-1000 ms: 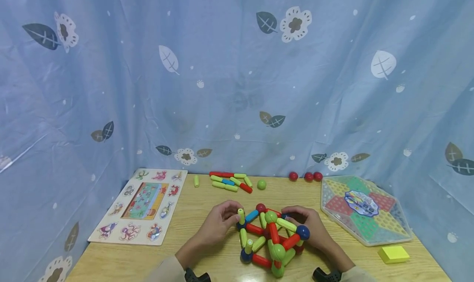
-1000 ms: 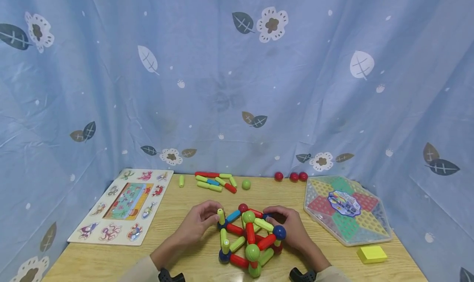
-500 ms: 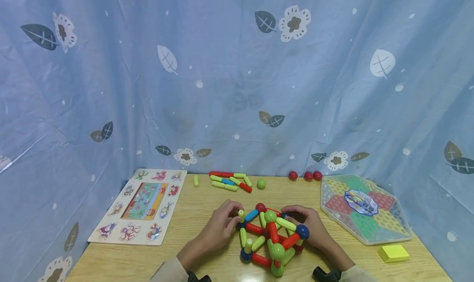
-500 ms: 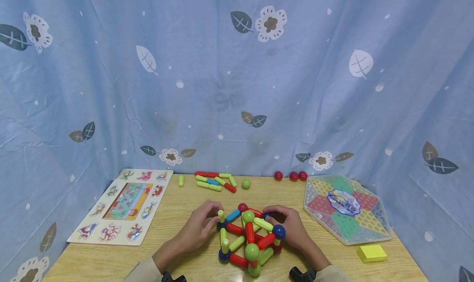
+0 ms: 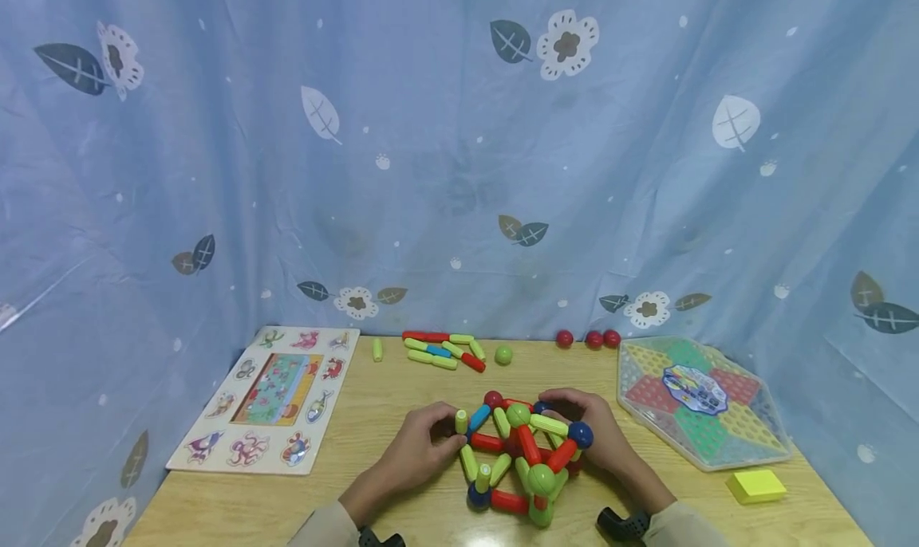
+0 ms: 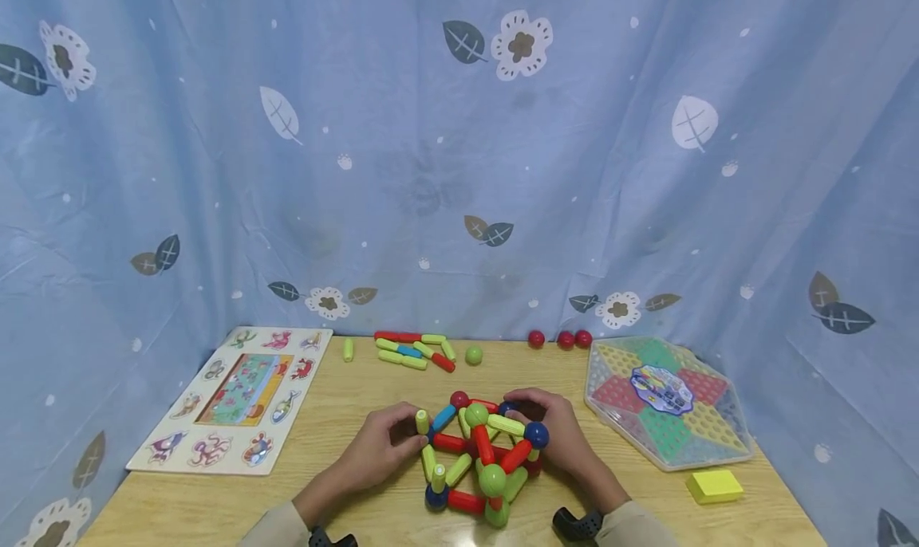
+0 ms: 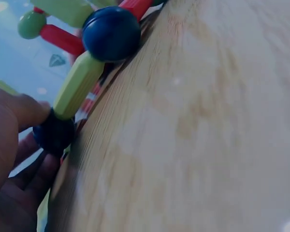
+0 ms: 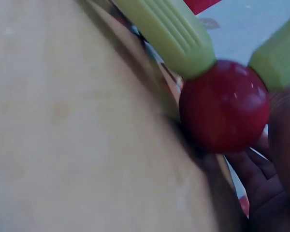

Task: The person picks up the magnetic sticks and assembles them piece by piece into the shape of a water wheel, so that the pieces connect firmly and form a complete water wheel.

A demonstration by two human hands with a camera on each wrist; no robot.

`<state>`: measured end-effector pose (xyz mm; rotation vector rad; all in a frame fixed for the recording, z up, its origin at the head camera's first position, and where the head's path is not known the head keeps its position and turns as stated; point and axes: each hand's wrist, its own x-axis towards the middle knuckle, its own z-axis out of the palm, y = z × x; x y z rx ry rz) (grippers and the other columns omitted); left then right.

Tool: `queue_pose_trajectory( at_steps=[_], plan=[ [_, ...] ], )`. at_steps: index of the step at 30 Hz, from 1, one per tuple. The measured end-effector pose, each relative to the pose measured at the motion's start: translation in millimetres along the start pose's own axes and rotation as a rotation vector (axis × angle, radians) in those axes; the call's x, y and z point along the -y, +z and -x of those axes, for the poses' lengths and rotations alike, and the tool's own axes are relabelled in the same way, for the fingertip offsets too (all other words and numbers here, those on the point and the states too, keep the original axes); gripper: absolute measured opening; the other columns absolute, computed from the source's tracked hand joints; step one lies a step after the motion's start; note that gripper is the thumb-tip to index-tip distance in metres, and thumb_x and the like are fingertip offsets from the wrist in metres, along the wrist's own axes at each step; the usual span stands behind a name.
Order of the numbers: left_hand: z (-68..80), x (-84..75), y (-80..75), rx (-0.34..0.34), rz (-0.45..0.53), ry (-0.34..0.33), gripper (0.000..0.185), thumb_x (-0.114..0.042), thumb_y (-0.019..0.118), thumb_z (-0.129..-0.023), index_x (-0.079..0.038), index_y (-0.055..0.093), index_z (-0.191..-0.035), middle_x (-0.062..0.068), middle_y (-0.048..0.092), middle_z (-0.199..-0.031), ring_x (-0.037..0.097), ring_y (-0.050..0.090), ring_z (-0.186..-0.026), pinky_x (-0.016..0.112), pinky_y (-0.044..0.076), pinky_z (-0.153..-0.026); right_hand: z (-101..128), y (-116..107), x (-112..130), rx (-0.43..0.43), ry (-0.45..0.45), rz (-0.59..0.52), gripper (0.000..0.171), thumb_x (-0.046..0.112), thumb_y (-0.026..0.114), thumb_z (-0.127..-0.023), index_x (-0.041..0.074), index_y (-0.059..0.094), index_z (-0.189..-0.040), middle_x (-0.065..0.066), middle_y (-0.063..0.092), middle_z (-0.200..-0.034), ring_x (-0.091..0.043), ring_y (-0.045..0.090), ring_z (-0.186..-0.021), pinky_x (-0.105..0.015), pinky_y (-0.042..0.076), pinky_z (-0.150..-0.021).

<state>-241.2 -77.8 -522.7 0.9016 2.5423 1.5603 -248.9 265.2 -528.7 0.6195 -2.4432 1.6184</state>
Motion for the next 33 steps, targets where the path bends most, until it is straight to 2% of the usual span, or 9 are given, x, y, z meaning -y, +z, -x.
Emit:
queue_pose_trajectory(
  at_steps=[2, 5, 8, 13, 17, 21, 28, 30, 33],
  plan=[
    [4.4, 1.7, -4.8, -0.004, -0.006, -0.021, 0.014, -0.015, 0.081, -0.1, -0.016, 0.077, -0.114, -0.006, 0.072, -0.106, 0.006, 0.067, -0.095, 0.025, 0.059, -0.086, -9.8, 3.5, -1.1, 0.023, -0.004, -0.003, 0.023, 0.008, 0.075, -0.104, -0.002, 0.076, -0.125, -0.018, 0.081, -0.115, -0.016, 0.079, -0.106, -0.021, 0.061, -0.091],
    [10.9, 4.6, -10.1, -0.009, -0.003, -0.034, 0.013, -0.018, 0.085, -0.097, -0.021, 0.078, -0.108, -0.007, 0.071, -0.102, 0.006, 0.066, -0.093, 0.025, 0.059, -0.084, -22.6, 4.5, -4.7, 0.059, 0.049, -0.015, 0.025, 0.012, 0.074, -0.105, 0.0, 0.077, -0.126, -0.017, 0.081, -0.118, -0.014, 0.077, -0.109, -0.021, 0.06, -0.094],
    [16.5, 7.3, -13.3, -0.004, 0.031, -0.042, 0.015, -0.02, 0.087, -0.096, -0.023, 0.079, -0.108, -0.006, 0.072, -0.103, 0.006, 0.068, -0.093, 0.025, 0.06, -0.085, -33.3, -6.6, -10.6, 0.037, 0.107, -0.006, 0.027, 0.019, 0.075, -0.106, 0.003, 0.078, -0.127, -0.015, 0.08, -0.122, -0.007, 0.074, -0.11, -0.018, 0.057, -0.094],
    [20.3, 8.9, -14.3, 0.025, 0.089, -0.048, 0.016, -0.025, 0.086, -0.097, -0.023, 0.079, -0.111, -0.002, 0.074, -0.107, 0.009, 0.07, -0.096, 0.026, 0.06, -0.088, -43.5, -64.6, -24.6, -0.119, 0.103, 0.116, 0.029, 0.023, 0.075, -0.106, 0.005, 0.079, -0.128, -0.015, 0.08, -0.125, 0.005, 0.071, -0.104, -0.013, 0.055, -0.089],
    [20.5, 9.0, -14.3, 0.018, 0.101, -0.036, 0.016, -0.024, 0.087, -0.096, -0.022, 0.079, -0.11, -0.001, 0.074, -0.106, 0.012, 0.07, -0.096, 0.027, 0.06, -0.087, -47.6, -115.2, -41.3, -0.141, 0.097, 0.209, 0.035, 0.024, 0.073, -0.108, 0.001, 0.075, -0.134, -0.021, 0.078, -0.127, 0.006, 0.072, -0.1, -0.014, 0.058, -0.084],
    [19.2, 8.8, -12.6, 0.016, 0.111, -0.025, 0.016, -0.022, 0.088, -0.095, -0.022, 0.079, -0.109, -0.001, 0.075, -0.105, 0.015, 0.071, -0.096, 0.028, 0.061, -0.087, -51.6, -145.4, -57.0, -0.177, 0.133, 0.316, 0.038, 0.026, 0.075, -0.107, 0.0, 0.074, -0.134, -0.022, 0.079, -0.123, 0.009, 0.07, -0.093, -0.015, 0.057, -0.078],
    [19.6, 7.9, -11.4, 0.009, 0.112, -0.03, 0.017, -0.021, 0.089, -0.093, -0.023, 0.079, -0.107, -0.002, 0.074, -0.104, 0.013, 0.071, -0.095, 0.027, 0.061, -0.086, -68.6, -153.9, -73.4, -0.269, 0.174, 0.476, 0.037, 0.028, 0.077, -0.104, 0.003, 0.077, -0.132, -0.024, 0.078, -0.122, 0.021, 0.054, -0.088, -0.013, 0.053, -0.074],
    [19.4, 8.5, -12.0, 0.009, 0.109, -0.028, 0.017, -0.021, 0.089, -0.094, -0.023, 0.079, -0.108, -0.002, 0.075, -0.105, 0.013, 0.071, -0.095, 0.028, 0.061, -0.087, -73.8, -153.0, -75.5, -0.273, 0.158, 0.503, 0.036, 0.025, 0.079, -0.103, 0.003, 0.077, -0.13, -0.024, 0.079, -0.12, 0.017, 0.059, -0.088, -0.014, 0.054, -0.073],
    [20.2, 9.2, -14.1, 0.004, 0.104, -0.022, 0.016, -0.022, 0.089, -0.094, -0.022, 0.079, -0.107, -0.001, 0.075, -0.104, 0.012, 0.07, -0.094, 0.028, 0.061, -0.086, -79.2, -149.2, -76.0, -0.243, 0.134, 0.541, 0.034, 0.021, 0.082, -0.1, 0.002, 0.079, -0.127, -0.023, 0.08, -0.115, -0.005, 0.072, -0.09, -0.024, 0.057, -0.075]
  ],
)
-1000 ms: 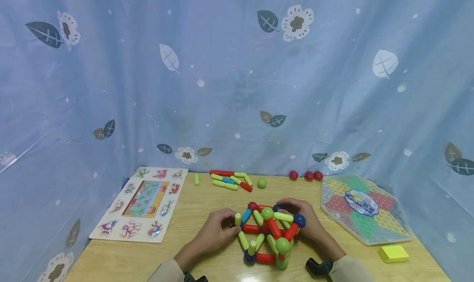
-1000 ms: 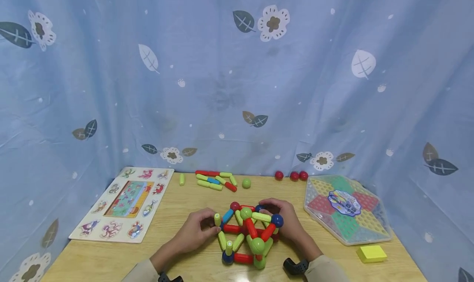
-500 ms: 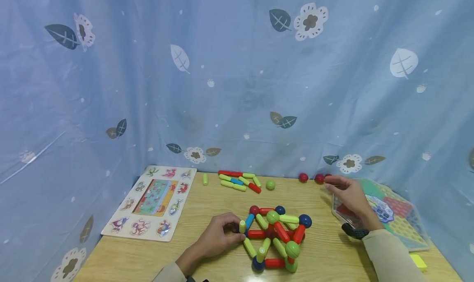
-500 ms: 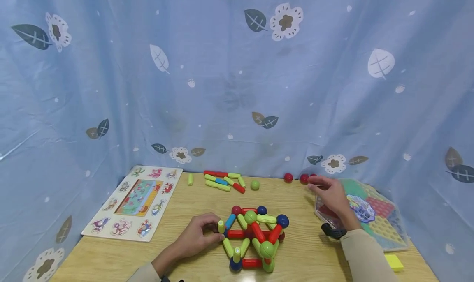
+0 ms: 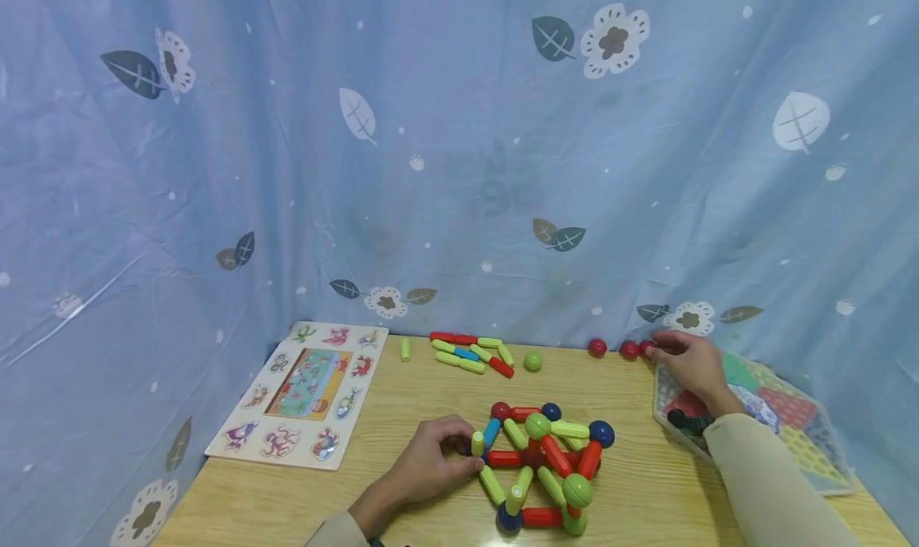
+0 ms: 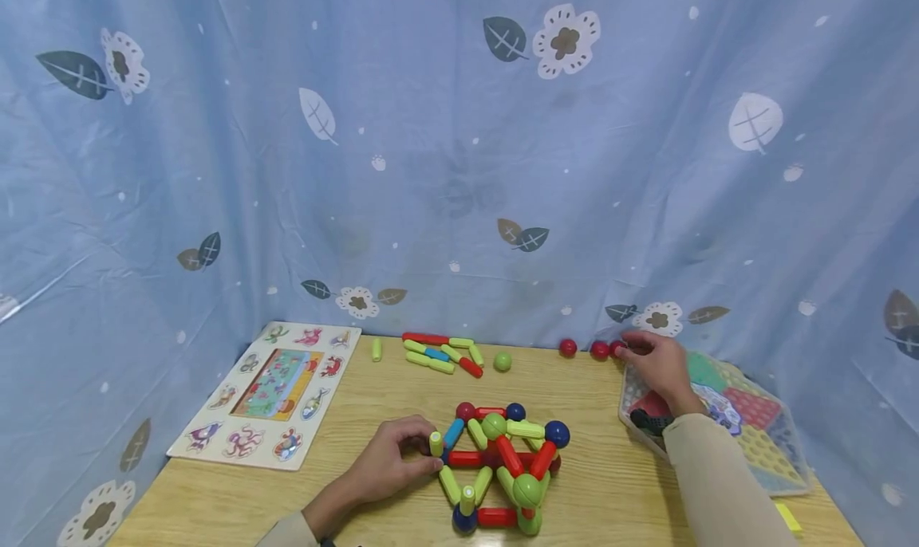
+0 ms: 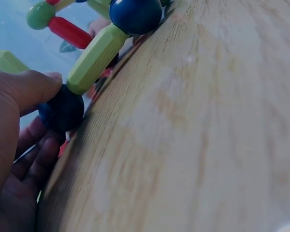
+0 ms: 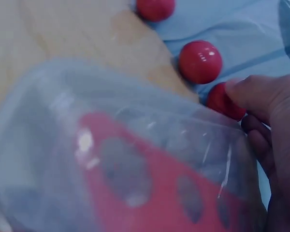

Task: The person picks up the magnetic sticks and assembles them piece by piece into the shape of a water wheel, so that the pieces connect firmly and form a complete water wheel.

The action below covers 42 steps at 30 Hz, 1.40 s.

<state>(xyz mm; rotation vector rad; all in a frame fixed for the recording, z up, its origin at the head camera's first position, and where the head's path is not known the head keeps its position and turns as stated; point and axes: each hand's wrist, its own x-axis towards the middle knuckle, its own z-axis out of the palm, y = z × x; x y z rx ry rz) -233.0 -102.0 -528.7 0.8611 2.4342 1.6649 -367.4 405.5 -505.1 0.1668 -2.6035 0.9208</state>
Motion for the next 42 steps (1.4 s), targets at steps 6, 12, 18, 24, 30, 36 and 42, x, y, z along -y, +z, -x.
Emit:
queue_pose_trajectory(
  at_steps=[6, 12, 18, 24, 30, 36, 42],
  plan=[
    [2.3, 0.6, 0.2, 0.002, 0.008, -0.006, 0.016, -0.022, 0.088, -0.094, -0.023, 0.079, -0.107, -0.002, 0.074, -0.105, 0.011, 0.07, -0.094, 0.028, 0.061, -0.086, 1.8, 6.3, 2.5, 0.005, -0.046, 0.077, 0.031, 0.018, 0.085, -0.096, 0.002, 0.08, -0.122, -0.022, 0.081, -0.11, -0.039, 0.075, -0.098, -0.053, 0.059, -0.083],
    [4.8, 1.6, -0.8, -0.001, 0.004, -0.006, 0.016, -0.021, 0.089, -0.094, -0.022, 0.079, -0.107, -0.001, 0.075, -0.104, 0.015, 0.071, -0.094, 0.03, 0.062, -0.086, 10.7, -0.2, 10.9, 0.013, 0.074, -0.153, 0.044, 0.032, 0.075, -0.106, 0.003, 0.072, -0.139, -0.012, 0.079, -0.123, 0.008, 0.067, -0.097, -0.015, 0.056, -0.081],
    [4.2, 0.4, -3.7, -0.015, -0.01, -0.012, 0.016, -0.022, 0.088, -0.094, -0.022, 0.08, -0.107, -0.002, 0.075, -0.104, 0.014, 0.07, -0.094, 0.028, 0.06, -0.085, 33.6, -19.1, 58.3, 0.068, 0.083, -0.503, 0.046, 0.027, 0.073, -0.108, 0.002, 0.066, -0.146, 0.028, 0.069, -0.125, 0.015, 0.067, -0.11, -0.008, 0.055, -0.09],
    [3.1, 1.4, -6.1, -0.013, -0.014, -0.019, 0.016, -0.023, 0.088, -0.094, -0.024, 0.08, -0.107, -0.003, 0.075, -0.104, 0.014, 0.071, -0.094, 0.028, 0.06, -0.085, 70.8, -27.4, 137.3, 0.203, -0.119, -0.802, 0.032, -0.008, 0.064, -0.105, -0.009, 0.067, -0.137, 0.01, 0.076, -0.127, -0.004, 0.075, -0.112, -0.021, 0.062, -0.091],
    [2.0, 0.4, -4.9, -0.015, -0.015, -0.026, 0.016, -0.024, 0.089, -0.094, -0.025, 0.08, -0.107, -0.004, 0.074, -0.104, 0.014, 0.071, -0.094, 0.027, 0.06, -0.086, 102.2, -24.4, 200.7, 0.383, -0.248, -0.732, 0.031, -0.009, 0.068, -0.102, -0.004, 0.071, -0.132, -0.002, 0.078, -0.126, -0.015, 0.079, -0.105, -0.031, 0.066, -0.085],
    [-0.4, 0.5, -2.6, -0.008, -0.011, -0.025, 0.016, -0.023, 0.089, -0.094, -0.024, 0.08, -0.107, -0.004, 0.074, -0.104, 0.012, 0.071, -0.094, 0.028, 0.06, -0.086, 120.2, -7.1, 238.1, 0.532, -0.406, -0.698, 0.029, -0.003, 0.075, -0.1, 0.006, 0.077, -0.128, -0.016, 0.077, -0.125, -0.018, 0.078, -0.111, -0.036, 0.067, -0.089],
    [-1.9, -0.8, -1.0, -0.001, -0.008, -0.024, 0.017, -0.022, 0.089, -0.094, -0.024, 0.079, -0.108, -0.005, 0.074, -0.105, 0.015, 0.071, -0.095, 0.027, 0.06, -0.087, 128.7, 4.5, 261.4, 0.601, -0.606, -0.488, 0.027, 0.018, 0.081, -0.102, 0.028, 0.077, -0.126, 0.007, 0.079, -0.118, -0.006, 0.07, -0.096, -0.027, 0.063, -0.076]
  ],
)
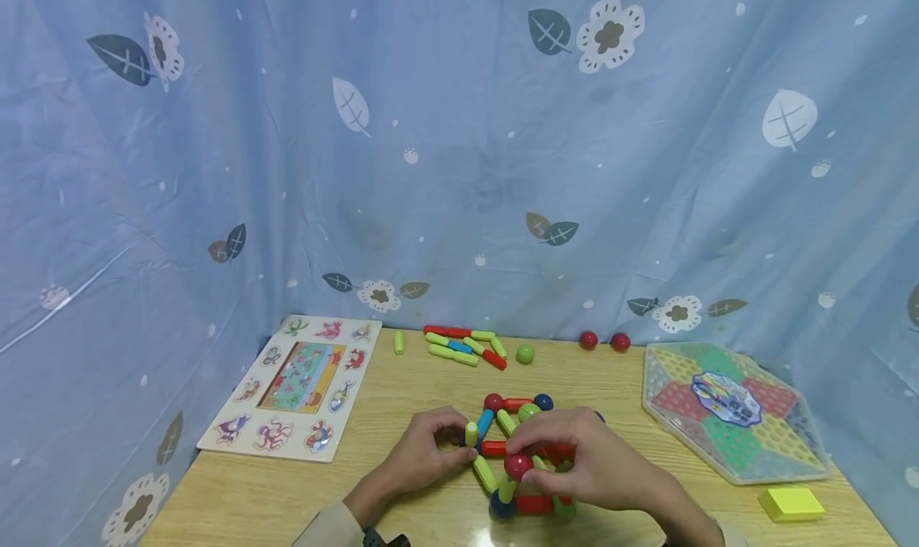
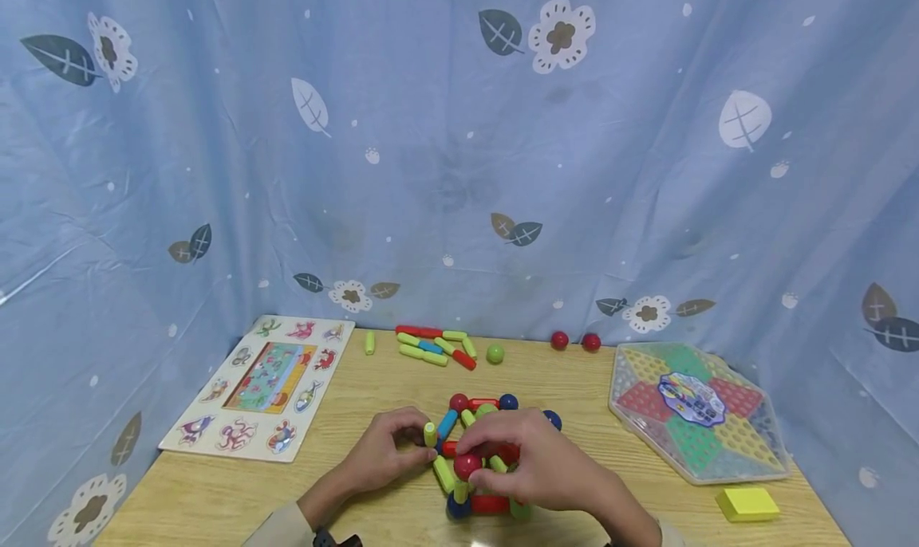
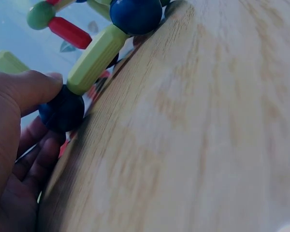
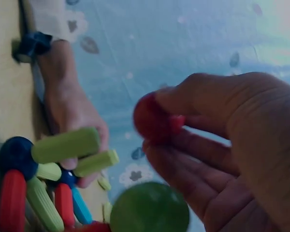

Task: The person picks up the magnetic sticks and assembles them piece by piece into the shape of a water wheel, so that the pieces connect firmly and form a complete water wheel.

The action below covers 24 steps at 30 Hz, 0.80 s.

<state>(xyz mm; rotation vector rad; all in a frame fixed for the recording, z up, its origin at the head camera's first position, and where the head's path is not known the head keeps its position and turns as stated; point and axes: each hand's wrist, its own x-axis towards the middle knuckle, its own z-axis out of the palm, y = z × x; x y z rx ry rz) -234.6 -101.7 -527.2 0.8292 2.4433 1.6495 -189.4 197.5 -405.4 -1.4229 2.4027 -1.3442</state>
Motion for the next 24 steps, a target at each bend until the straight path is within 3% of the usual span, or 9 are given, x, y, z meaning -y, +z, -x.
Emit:
queue_pose_trajectory(
  at_steps=[5, 13, 19, 21, 24],
  plan=[
    [-0.9, -2.3, -1.0, 0.004, -0.007, -0.002, 0.017, -0.022, 0.088, -0.095, -0.024, 0.079, -0.109, -0.005, 0.074, -0.105, 0.016, 0.071, -0.096, 0.027, 0.06, -0.087, -4.4, 6.8, 2.2, 0.116, -0.002, 0.137, 0.027, 0.025, 0.079, -0.104, 0.038, 0.073, -0.127, 0.018, 0.075, -0.118, 0.0, 0.068, -0.104, -0.027, 0.062, -0.087],
    [-1.5, -3.7, -2.4, 0.01, 0.001, -0.007, 0.018, -0.021, 0.088, -0.095, -0.024, 0.079, -0.111, -0.005, 0.074, -0.106, 0.012, 0.071, -0.096, 0.027, 0.061, -0.088, -2.7, 8.8, 0.1, 0.128, 0.027, 0.155, 0.027, 0.026, 0.078, -0.105, 0.039, 0.073, -0.128, 0.017, 0.076, -0.119, -0.001, 0.069, -0.109, -0.029, 0.062, -0.093],
    [-0.8, -1.6, -1.4, 0.01, 0.007, -0.014, 0.018, -0.022, 0.088, -0.095, -0.024, 0.08, -0.111, -0.004, 0.075, -0.106, 0.012, 0.071, -0.096, 0.027, 0.06, -0.088, 8.1, -0.6, -5.8, 0.019, 0.007, 0.108, 0.03, 0.021, 0.081, -0.102, 0.033, 0.076, -0.129, 0.009, 0.08, -0.122, -0.007, 0.074, -0.103, -0.028, 0.064, -0.081],
    [-0.4, -1.6, -0.7, 0.011, 0.008, -0.016, 0.018, -0.023, 0.088, -0.095, -0.025, 0.08, -0.11, -0.004, 0.075, -0.106, 0.013, 0.071, -0.097, 0.028, 0.06, -0.088, 16.3, -9.8, -12.3, -0.038, 0.019, 0.029, 0.032, 0.011, 0.081, -0.101, 0.026, 0.079, -0.128, 0.002, 0.081, -0.122, -0.012, 0.076, -0.1, -0.029, 0.065, -0.076],
    [0.5, -2.1, -0.2, 0.006, 0.007, -0.017, 0.017, -0.023, 0.088, -0.094, -0.025, 0.08, -0.11, -0.004, 0.075, -0.105, 0.013, 0.071, -0.096, 0.029, 0.061, -0.088, 33.2, -30.1, -28.1, -0.114, 0.066, -0.124, 0.035, -0.006, 0.073, -0.1, 0.013, 0.078, -0.13, -0.007, 0.081, -0.125, -0.02, 0.078, -0.105, -0.032, 0.066, -0.083]
  ],
)
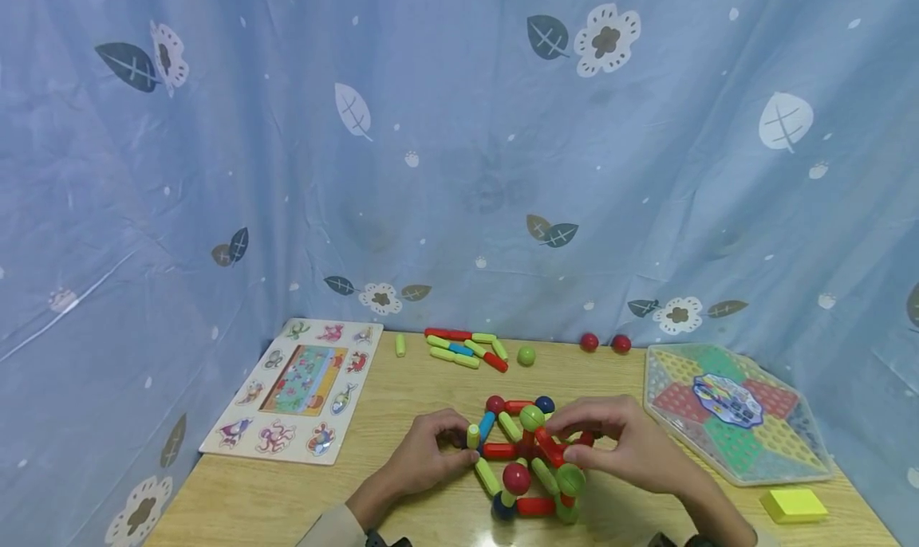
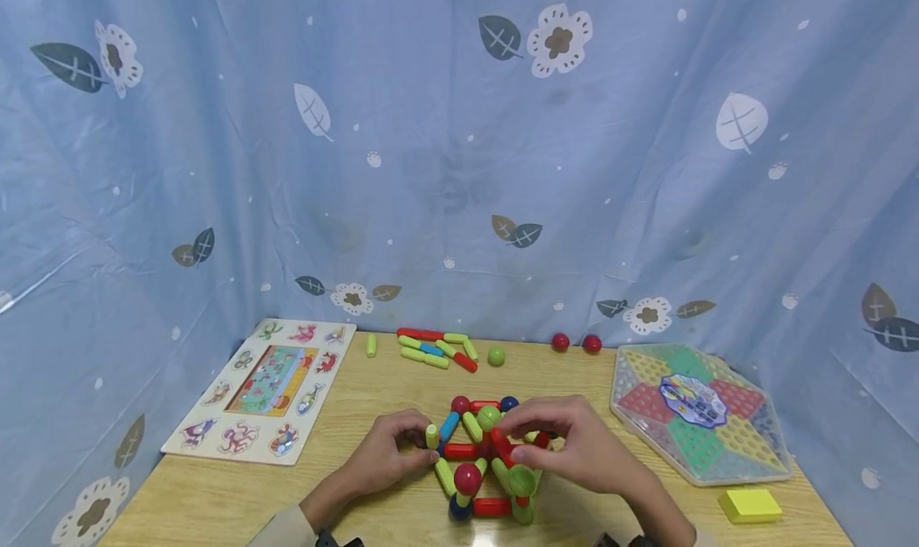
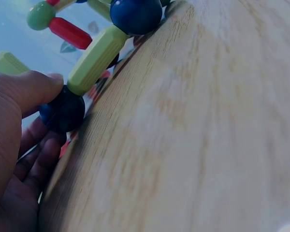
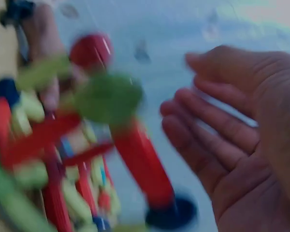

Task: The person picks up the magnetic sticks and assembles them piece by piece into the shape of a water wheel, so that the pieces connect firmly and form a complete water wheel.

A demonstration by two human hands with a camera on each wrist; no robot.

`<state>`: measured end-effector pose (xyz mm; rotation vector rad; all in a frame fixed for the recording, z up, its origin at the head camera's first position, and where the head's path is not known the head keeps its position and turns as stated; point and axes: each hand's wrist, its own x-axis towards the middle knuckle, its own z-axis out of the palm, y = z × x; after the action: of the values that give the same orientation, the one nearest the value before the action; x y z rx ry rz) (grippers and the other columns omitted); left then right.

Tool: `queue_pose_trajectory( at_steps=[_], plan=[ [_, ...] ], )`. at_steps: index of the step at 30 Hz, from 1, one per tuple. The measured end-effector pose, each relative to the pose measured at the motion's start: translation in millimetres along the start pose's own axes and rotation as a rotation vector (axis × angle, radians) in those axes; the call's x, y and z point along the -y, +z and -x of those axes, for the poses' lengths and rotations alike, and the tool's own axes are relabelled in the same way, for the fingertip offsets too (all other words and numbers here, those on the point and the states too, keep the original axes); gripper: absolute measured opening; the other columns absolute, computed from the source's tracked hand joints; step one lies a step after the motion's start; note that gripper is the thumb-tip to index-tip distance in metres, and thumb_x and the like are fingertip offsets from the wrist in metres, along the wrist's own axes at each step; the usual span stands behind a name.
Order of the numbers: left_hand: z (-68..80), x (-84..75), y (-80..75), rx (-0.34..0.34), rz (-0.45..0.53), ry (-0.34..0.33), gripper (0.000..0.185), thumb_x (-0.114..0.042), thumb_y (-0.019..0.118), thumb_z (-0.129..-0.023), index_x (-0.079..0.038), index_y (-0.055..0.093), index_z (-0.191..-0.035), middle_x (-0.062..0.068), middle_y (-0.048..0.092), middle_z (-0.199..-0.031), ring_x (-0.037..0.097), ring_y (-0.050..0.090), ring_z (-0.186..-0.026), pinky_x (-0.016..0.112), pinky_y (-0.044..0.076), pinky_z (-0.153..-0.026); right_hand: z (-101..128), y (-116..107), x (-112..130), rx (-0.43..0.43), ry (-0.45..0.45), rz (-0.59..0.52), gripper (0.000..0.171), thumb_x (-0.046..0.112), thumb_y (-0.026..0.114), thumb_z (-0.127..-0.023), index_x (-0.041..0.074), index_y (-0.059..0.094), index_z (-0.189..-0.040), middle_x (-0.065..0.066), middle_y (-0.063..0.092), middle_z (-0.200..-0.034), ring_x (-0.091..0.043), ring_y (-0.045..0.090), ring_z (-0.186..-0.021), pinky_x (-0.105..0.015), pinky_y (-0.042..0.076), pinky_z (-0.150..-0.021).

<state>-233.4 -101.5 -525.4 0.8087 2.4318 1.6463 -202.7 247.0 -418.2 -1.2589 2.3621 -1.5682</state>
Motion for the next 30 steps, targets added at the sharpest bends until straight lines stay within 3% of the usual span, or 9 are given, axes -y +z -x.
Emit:
queue_pose_trajectory(
  at_steps=[2, 5, 14, 24, 30],
  plan=[
    [0.5, 0.0, -0.3, -0.006, -0.002, 0.001, 0.017, -0.023, 0.088, -0.094, -0.025, 0.08, -0.109, -0.004, 0.074, -0.105, 0.013, 0.071, -0.096, 0.029, 0.06, -0.088, 10.0, -18.6, -13.5, -0.063, 0.039, -0.078, 0.037, -0.014, 0.068, -0.099, 0.004, 0.075, -0.131, -0.01, 0.079, -0.127, -0.02, 0.078, -0.11, -0.033, 0.066, -0.089],
    [1.1, 0.5, -0.9, -0.012, -0.003, 0.001, 0.017, -0.023, 0.088, -0.094, -0.025, 0.081, -0.109, -0.004, 0.074, -0.105, 0.012, 0.07, -0.095, 0.028, 0.06, -0.087, 25.8, -47.0, -38.0, -0.165, 0.082, -0.109, 0.035, -0.017, 0.062, -0.101, -0.007, 0.07, -0.133, -0.009, 0.079, -0.128, -0.017, 0.078, -0.116, -0.033, 0.065, -0.093],
    [2.5, 2.8, -2.1, -0.008, -0.002, -0.01, 0.016, -0.023, 0.088, -0.094, -0.024, 0.08, -0.108, -0.003, 0.075, -0.105, 0.012, 0.07, -0.095, 0.027, 0.06, -0.087, 57.3, -111.5, -106.3, -0.352, 0.228, -0.134, 0.038, -0.007, 0.06, -0.108, -0.017, 0.057, -0.145, 0.004, 0.079, -0.132, -0.007, 0.076, -0.117, -0.028, 0.064, -0.094],
    [2.1, 4.4, -1.1, 0.0, 0.013, -0.004, 0.017, -0.022, 0.089, -0.094, -0.024, 0.081, -0.109, -0.003, 0.075, -0.106, 0.011, 0.07, -0.096, 0.027, 0.06, -0.088, 43.9, -140.5, -151.5, -0.422, 0.501, 0.159, 0.051, 0.034, 0.07, -0.11, 0.003, 0.064, -0.15, 0.012, 0.078, -0.131, 0.013, 0.066, -0.113, -0.016, 0.057, -0.093],
    [-0.4, 2.3, 0.4, 0.005, 0.017, 0.007, 0.018, -0.022, 0.088, -0.094, -0.023, 0.081, -0.11, -0.002, 0.075, -0.107, 0.012, 0.071, -0.097, 0.028, 0.061, -0.089, 27.4, -149.2, -164.7, -0.42, 0.621, 0.238, 0.06, 0.052, 0.073, -0.104, 0.013, 0.068, -0.149, 0.007, 0.076, -0.135, 0.015, 0.06, -0.109, -0.02, 0.056, -0.091]
  ],
)
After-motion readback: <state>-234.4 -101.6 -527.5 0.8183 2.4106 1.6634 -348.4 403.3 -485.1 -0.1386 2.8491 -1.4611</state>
